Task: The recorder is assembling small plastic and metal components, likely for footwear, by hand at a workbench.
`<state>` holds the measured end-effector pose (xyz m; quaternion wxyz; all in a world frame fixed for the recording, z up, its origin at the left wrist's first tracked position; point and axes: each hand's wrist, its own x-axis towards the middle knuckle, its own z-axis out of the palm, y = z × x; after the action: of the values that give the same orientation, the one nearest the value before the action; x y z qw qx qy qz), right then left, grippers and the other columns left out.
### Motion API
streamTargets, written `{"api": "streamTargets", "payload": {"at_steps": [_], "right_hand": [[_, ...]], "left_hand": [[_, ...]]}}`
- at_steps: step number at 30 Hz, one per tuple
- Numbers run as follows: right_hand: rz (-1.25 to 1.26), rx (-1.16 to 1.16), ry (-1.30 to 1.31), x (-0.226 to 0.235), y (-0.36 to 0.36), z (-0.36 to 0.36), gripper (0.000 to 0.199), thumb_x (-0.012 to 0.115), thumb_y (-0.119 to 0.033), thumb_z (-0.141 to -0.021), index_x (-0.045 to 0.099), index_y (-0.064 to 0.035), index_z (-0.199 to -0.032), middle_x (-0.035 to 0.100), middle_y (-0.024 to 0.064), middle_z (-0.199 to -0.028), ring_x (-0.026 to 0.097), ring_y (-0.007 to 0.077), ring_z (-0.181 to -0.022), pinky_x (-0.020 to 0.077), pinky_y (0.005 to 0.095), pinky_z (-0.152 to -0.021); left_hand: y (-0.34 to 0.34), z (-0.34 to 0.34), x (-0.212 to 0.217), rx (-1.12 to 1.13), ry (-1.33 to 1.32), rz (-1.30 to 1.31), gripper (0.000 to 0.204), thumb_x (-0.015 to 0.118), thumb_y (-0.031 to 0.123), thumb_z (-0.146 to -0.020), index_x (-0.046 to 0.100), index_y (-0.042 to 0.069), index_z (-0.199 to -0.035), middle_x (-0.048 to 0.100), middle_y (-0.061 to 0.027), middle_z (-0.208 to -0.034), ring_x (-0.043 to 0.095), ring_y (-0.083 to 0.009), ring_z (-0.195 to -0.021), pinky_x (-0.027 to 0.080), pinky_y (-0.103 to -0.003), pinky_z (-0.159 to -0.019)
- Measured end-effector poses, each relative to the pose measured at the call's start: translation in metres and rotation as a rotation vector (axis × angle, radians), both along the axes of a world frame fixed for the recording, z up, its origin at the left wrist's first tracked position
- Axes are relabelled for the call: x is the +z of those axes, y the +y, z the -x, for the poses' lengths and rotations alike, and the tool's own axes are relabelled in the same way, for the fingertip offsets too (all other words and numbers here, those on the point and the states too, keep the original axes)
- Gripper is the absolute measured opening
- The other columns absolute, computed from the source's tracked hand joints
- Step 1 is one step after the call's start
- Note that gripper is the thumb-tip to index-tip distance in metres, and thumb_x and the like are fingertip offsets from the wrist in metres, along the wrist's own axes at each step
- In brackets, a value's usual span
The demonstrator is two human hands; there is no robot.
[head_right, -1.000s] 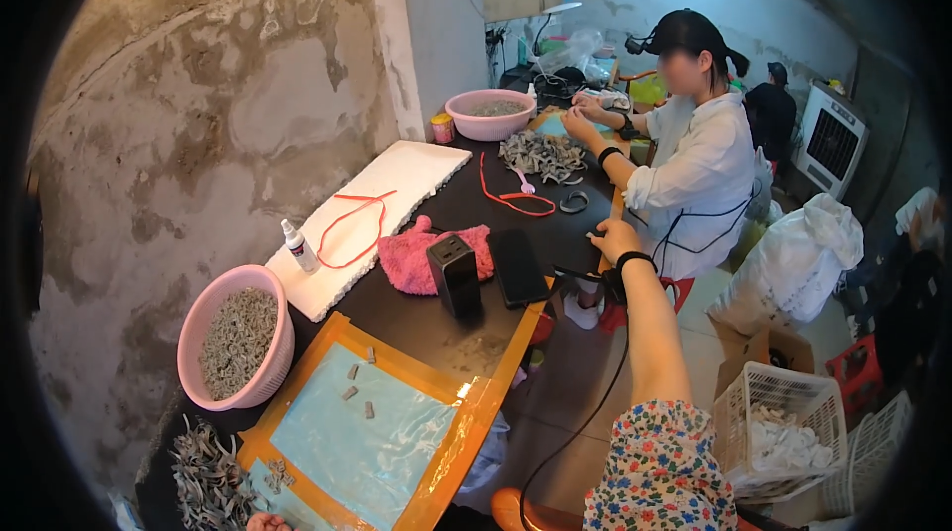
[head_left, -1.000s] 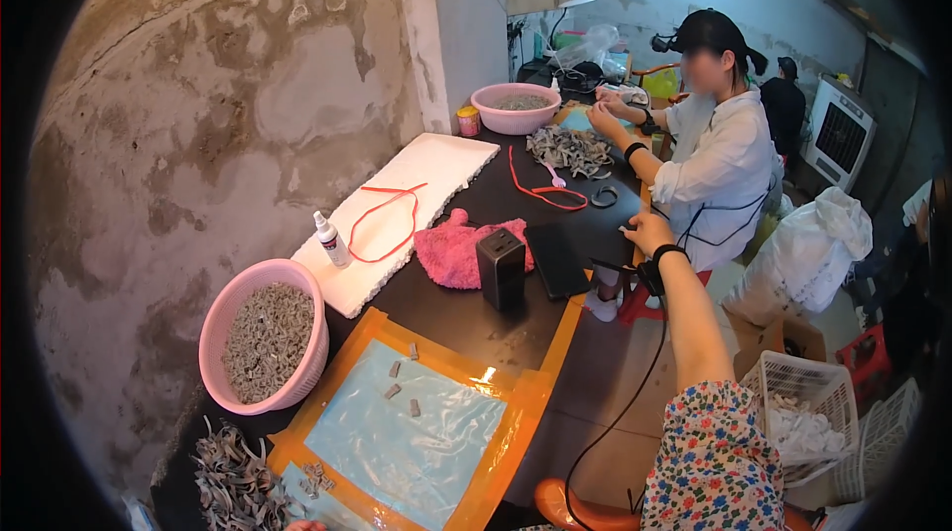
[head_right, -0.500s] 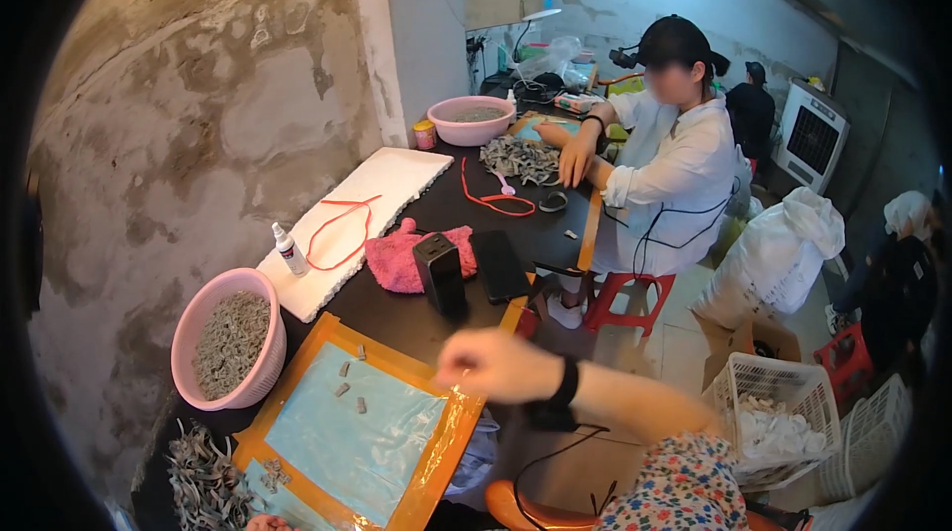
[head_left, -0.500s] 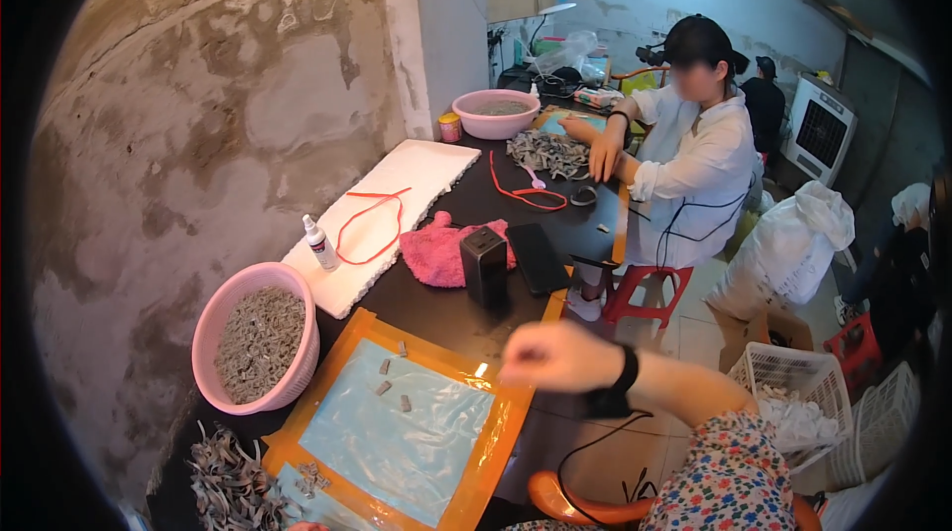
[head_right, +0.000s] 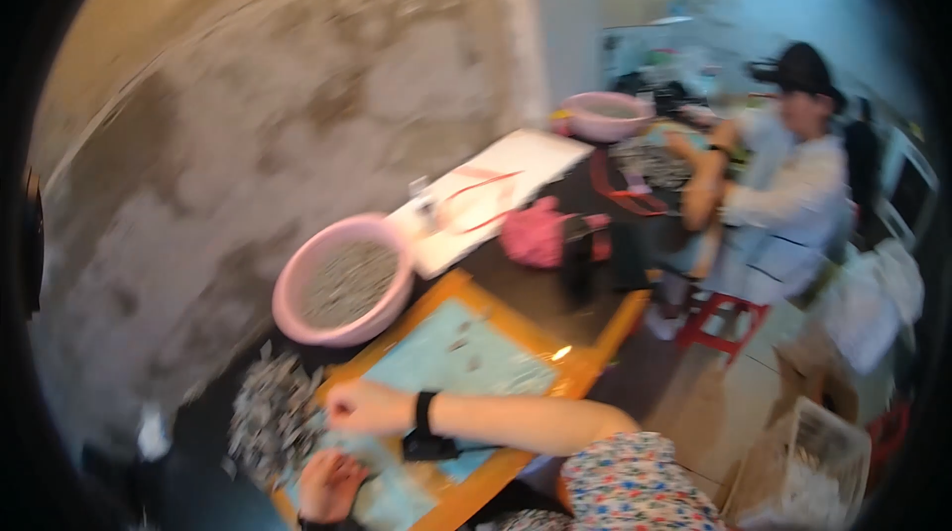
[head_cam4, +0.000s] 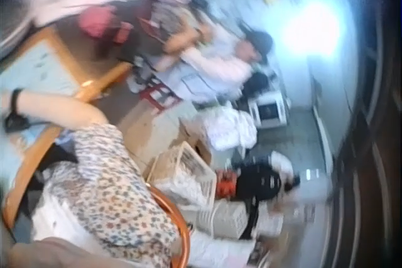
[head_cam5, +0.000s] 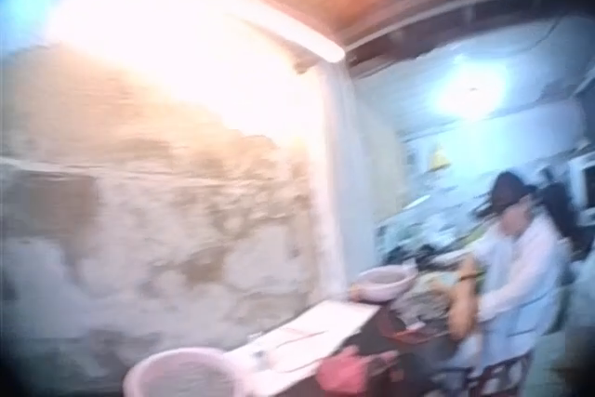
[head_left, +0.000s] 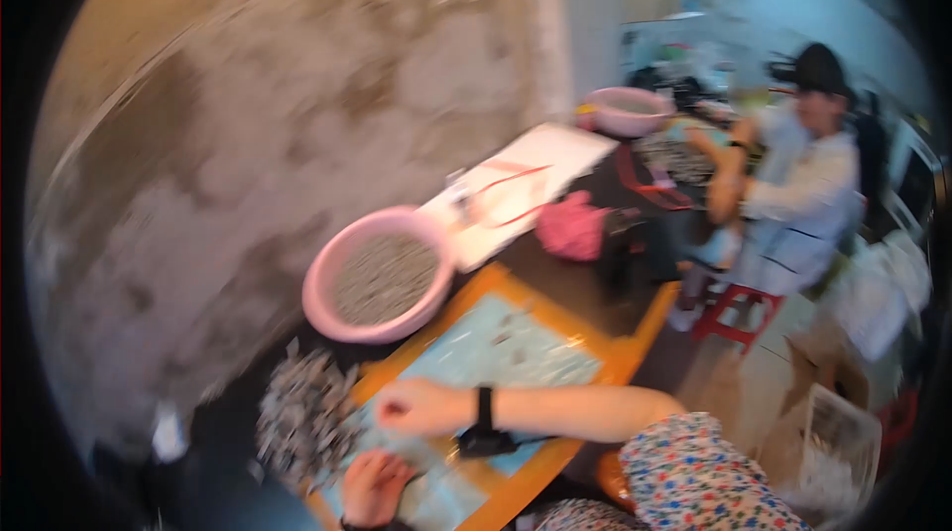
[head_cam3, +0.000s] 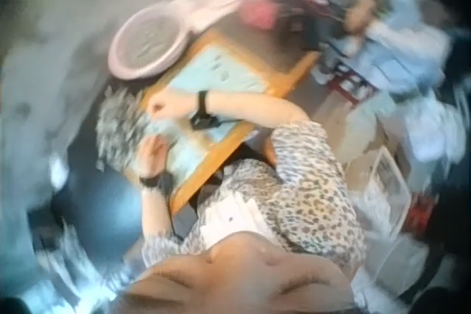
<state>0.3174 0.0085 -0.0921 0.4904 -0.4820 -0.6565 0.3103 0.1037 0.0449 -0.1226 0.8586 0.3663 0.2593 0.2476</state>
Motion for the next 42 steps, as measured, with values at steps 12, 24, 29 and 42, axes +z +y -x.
{"api": "streamTargets", "payload": {"at_steps": [12,24,29,42], "right_hand": [[0.106,-0.168,-0.333,-0.018,0.026,0.003,0.012,0.056,-0.007,-0.075,0.057,-0.0025,-0.086,0.059,0.0118,-0.08,0.057,0.0281,-0.079,0.0458,0.0359,-0.072],[-0.126,-0.127,-0.604,-0.002,0.033,0.032,0.015,0.064,-0.013,-0.073,0.059,-0.0044,-0.085,0.058,0.0101,-0.082,0.051,0.0287,-0.084,0.0414,0.0369,-0.075],[-0.107,-0.116,-0.656,-0.019,0.048,0.042,0.016,0.064,-0.014,-0.073,0.058,-0.0046,-0.084,0.058,0.0099,-0.08,0.052,0.0286,-0.082,0.041,0.0371,-0.076],[0.036,-0.041,0.008,0.015,0.008,0.055,0.014,0.063,-0.016,-0.077,0.057,-0.0033,-0.079,0.06,0.0104,-0.073,0.059,0.025,-0.069,0.0459,0.0343,-0.062]], "left_hand": [[0.012,0.007,0.013,0.262,-0.005,-0.069,0.013,0.053,0.015,-0.089,0.055,0.003,-0.09,0.057,-0.0077,-0.082,0.055,-0.017,-0.069,0.044,-0.028,-0.06],[0.023,0.012,0.013,0.507,-0.07,-0.054,0.012,0.052,0.015,-0.089,0.055,0.003,-0.086,0.055,-0.0051,-0.076,0.05,-0.0145,-0.065,0.041,-0.027,-0.058],[0.021,0.014,0.012,0.476,-0.009,-0.187,0.011,0.053,0.013,-0.089,0.056,0.003,-0.088,0.056,-0.0055,-0.078,0.052,-0.0142,-0.066,0.043,-0.027,-0.06],[-0.002,0.004,0.02,0.245,0.106,-0.45,0.028,0.053,0.0,-0.084,0.048,-0.005,-0.111,0.061,-0.0106,-0.089,0.057,-0.0132,-0.064,0.046,-0.024,-0.055]]}}
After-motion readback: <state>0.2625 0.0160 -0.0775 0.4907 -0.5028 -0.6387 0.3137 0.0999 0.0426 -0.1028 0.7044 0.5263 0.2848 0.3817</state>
